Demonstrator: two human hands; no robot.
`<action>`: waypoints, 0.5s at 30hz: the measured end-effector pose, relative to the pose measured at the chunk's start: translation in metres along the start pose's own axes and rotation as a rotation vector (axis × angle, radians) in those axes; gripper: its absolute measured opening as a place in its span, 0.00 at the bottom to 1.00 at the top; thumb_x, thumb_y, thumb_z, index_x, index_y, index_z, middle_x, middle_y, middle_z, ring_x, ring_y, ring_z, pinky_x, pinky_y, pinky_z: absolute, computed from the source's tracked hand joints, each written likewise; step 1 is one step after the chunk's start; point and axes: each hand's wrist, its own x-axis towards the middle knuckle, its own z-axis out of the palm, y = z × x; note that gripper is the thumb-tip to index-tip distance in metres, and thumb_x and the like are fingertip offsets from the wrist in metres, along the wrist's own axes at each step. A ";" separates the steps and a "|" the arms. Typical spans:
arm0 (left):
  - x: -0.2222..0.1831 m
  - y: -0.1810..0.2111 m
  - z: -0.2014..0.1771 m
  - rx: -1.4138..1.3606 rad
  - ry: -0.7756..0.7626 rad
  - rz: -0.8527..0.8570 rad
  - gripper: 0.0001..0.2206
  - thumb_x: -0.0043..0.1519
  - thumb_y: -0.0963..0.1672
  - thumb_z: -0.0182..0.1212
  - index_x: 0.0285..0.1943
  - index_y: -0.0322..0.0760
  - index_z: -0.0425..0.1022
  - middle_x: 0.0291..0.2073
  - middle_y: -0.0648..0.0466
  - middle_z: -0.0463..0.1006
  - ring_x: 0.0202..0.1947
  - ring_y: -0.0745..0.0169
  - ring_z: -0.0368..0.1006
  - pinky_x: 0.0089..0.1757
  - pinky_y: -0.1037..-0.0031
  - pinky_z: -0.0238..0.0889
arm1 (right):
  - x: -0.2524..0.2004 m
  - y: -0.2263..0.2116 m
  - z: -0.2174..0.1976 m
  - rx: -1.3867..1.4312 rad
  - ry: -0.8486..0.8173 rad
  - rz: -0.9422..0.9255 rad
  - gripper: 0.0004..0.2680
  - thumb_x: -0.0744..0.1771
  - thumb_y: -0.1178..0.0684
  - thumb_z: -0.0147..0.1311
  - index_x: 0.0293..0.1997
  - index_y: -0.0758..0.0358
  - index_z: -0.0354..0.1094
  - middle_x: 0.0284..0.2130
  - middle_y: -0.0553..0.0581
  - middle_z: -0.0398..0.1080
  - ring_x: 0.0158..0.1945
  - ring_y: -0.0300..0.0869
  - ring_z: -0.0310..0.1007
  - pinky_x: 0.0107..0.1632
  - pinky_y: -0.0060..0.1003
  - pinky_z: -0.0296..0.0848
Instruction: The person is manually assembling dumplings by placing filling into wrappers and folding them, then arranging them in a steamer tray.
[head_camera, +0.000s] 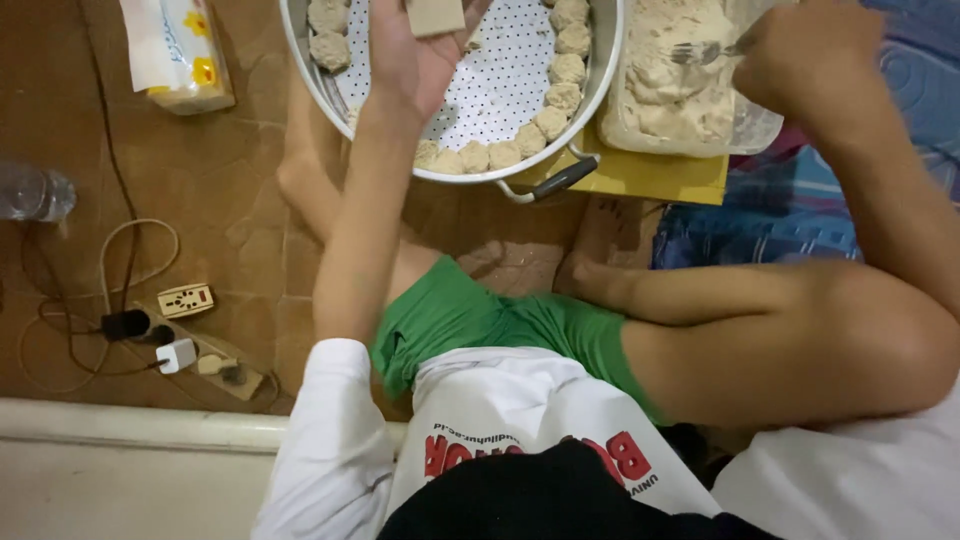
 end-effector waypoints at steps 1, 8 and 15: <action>-0.007 -0.004 0.003 0.000 -0.002 -0.003 0.18 0.66 0.45 0.46 0.59 0.25 0.65 0.53 0.33 0.71 0.53 0.39 0.70 0.53 0.50 0.76 | -0.002 -0.001 -0.002 0.000 -0.002 0.003 0.11 0.70 0.44 0.52 0.55 0.42 0.81 0.35 0.51 0.81 0.29 0.48 0.75 0.24 0.35 0.64; -0.015 -0.034 -0.018 -0.155 -0.185 -0.081 0.12 0.66 0.36 0.52 0.58 0.27 0.65 0.55 0.30 0.72 0.56 0.35 0.73 0.56 0.56 0.72 | -0.002 0.006 0.005 -0.184 0.295 -0.132 0.07 0.66 0.48 0.64 0.27 0.43 0.73 0.21 0.40 0.68 0.29 0.35 0.66 0.29 0.29 0.58; -0.024 -0.036 -0.022 -0.177 -0.219 -0.083 0.11 0.65 0.36 0.54 0.56 0.28 0.68 0.56 0.32 0.73 0.57 0.38 0.74 0.57 0.58 0.71 | -0.009 -0.010 -0.002 -0.173 0.239 -0.193 0.07 0.65 0.49 0.56 0.25 0.43 0.76 0.13 0.41 0.61 0.23 0.35 0.58 0.29 0.32 0.48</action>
